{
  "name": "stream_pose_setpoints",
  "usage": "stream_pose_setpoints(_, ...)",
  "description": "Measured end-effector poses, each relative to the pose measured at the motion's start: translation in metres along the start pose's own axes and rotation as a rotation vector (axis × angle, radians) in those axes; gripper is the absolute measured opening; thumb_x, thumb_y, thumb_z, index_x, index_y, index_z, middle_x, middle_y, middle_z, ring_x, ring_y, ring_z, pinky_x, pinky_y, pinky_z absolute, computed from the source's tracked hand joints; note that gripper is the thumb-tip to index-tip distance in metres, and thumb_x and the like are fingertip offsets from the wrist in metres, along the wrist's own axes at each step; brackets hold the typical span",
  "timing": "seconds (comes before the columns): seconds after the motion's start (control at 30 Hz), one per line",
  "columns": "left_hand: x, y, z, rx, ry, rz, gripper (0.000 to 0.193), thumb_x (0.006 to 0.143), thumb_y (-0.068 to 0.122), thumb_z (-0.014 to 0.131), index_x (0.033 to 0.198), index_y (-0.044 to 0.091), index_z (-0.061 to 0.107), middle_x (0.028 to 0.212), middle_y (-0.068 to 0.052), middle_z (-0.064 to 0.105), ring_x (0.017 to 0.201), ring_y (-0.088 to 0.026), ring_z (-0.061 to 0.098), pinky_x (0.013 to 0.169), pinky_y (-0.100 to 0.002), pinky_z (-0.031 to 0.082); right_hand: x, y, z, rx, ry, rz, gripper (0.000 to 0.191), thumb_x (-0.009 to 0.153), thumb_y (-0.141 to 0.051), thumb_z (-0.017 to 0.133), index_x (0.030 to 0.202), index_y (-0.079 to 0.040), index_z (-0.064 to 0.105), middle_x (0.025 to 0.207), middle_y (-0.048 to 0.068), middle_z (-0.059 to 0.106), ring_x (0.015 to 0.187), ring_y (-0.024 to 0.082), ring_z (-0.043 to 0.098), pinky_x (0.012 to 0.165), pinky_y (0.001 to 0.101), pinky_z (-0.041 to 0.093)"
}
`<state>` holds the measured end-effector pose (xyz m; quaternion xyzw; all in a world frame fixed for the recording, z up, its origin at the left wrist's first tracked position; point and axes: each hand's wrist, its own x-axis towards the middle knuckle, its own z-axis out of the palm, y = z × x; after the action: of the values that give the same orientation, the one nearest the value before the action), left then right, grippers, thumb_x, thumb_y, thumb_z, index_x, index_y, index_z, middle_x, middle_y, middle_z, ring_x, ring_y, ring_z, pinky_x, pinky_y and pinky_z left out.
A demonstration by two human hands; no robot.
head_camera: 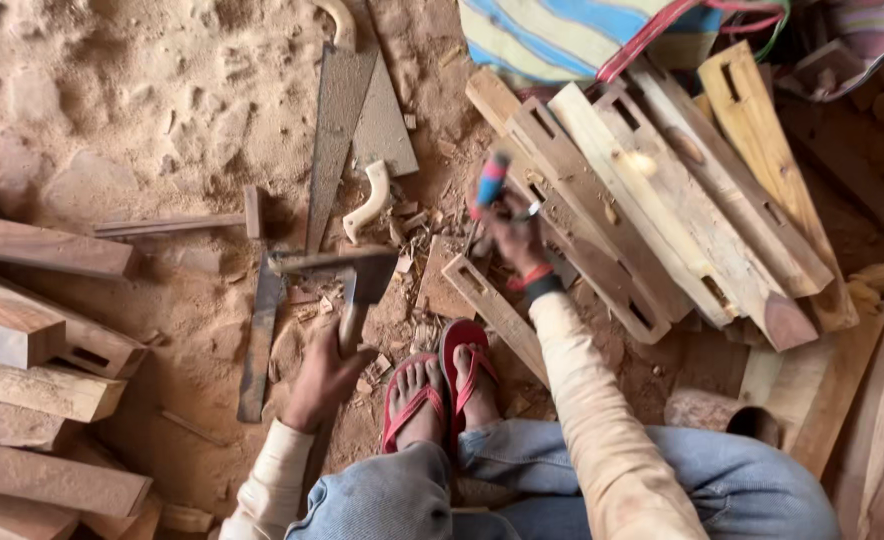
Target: The person sits on the ground and uses a chisel and a large hammer to carve a rectangular wooden block. They repeatedly strike the chisel to remove wood chips, occasionally adjusting the block and clearing debris.
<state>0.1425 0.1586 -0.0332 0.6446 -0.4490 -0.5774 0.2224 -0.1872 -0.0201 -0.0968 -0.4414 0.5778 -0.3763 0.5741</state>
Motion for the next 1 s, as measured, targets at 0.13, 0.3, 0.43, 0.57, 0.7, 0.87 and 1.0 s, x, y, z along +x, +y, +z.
stream_pose_setpoints(0.13,-0.014,-0.083,0.031,-0.105,-0.04,-0.325,0.041,0.089,0.019,0.073,0.117,-0.004,0.053,0.072,-0.011,0.064,0.046,-0.017,0.055,0.04,-0.036,0.05,0.012,-0.007,-0.012,0.028,-0.004,-0.207,0.054,0.091,-0.041,0.075,0.132,-0.009,0.063,0.129,0.01,0.072,0.109,0.022,0.076,0.091,0.0393,0.063)
stream_pose_setpoints(0.3,-0.017,-0.147,0.061,-0.014,-0.048,-0.325,0.046,0.088,0.03,0.076,0.115,0.001,0.052,0.074,-0.005,0.064,0.047,-0.013,0.06,0.042,-0.031,0.056,-0.008,-0.003,-0.019,-0.178,-0.025,-0.322,0.044,0.101,-0.039,0.07,0.132,-0.007,0.07,0.132,0.013,0.074,0.115,0.025,0.073,0.095,0.0425,0.061)
stream_pose_setpoints(0.43,0.007,-0.115,0.054,0.757,-0.009,-0.235,0.045,0.111,0.049,0.053,0.12,0.006,0.062,0.081,-0.011,0.073,0.057,-0.018,0.061,0.049,-0.032,0.052,-0.018,-0.008,-0.011,-0.127,-0.085,-0.355,0.044,0.1,-0.04,0.071,0.131,-0.009,0.068,0.134,0.011,0.072,0.113,0.024,0.074,0.093,0.0407,0.062)
stream_pose_setpoints(0.57,0.059,0.0,0.044,0.384,0.246,0.401,0.07,0.09,0.05,0.072,0.139,0.003,0.054,0.129,-0.02,0.067,0.089,-0.023,0.07,0.072,-0.038,0.062,-0.017,-0.009,0.007,-0.09,-0.062,-0.118,0.046,0.09,-0.037,0.073,0.128,-0.01,0.068,0.124,0.009,0.073,0.09,0.021,0.075,0.065,0.0358,0.064)
stream_pose_setpoints(0.7,0.118,0.116,0.064,0.147,0.051,0.839,0.087,0.092,0.047,0.072,0.156,0.002,0.032,0.142,-0.025,0.055,0.105,-0.034,0.067,0.085,-0.049,0.058,-0.022,0.013,0.016,-0.149,-0.126,-0.582,0.035,0.107,-0.019,0.076,0.138,-0.009,0.065,0.127,0.009,0.07,0.109,0.018,0.068,0.091,0.0336,0.06)
stream_pose_setpoints(0.87,0.155,0.139,0.074,0.24,-0.042,0.858,0.042,0.102,0.028,0.068,0.138,0.014,0.051,0.122,-0.014,0.072,0.099,-0.026,0.077,0.087,-0.043,0.067,-0.012,0.037,-0.007,-0.256,-0.049,-0.419,0.034,0.1,-0.017,0.075,0.133,-0.012,0.068,0.098,0.008,0.074,0.091,0.016,0.072,0.084,0.0379,0.064)
stream_pose_setpoints(1.0,0.156,0.111,0.059,0.146,0.044,0.795,0.038,0.102,0.019,0.064,0.131,0.005,0.044,0.114,-0.018,0.072,0.092,-0.028,0.078,0.078,-0.042,0.067,-0.008,0.026,-0.027,0.03,-0.062,-0.327,0.038,0.106,-0.035,0.065,0.136,-0.011,0.071,0.093,0.008,0.074,0.08,0.016,0.071,0.074,0.0373,0.06)
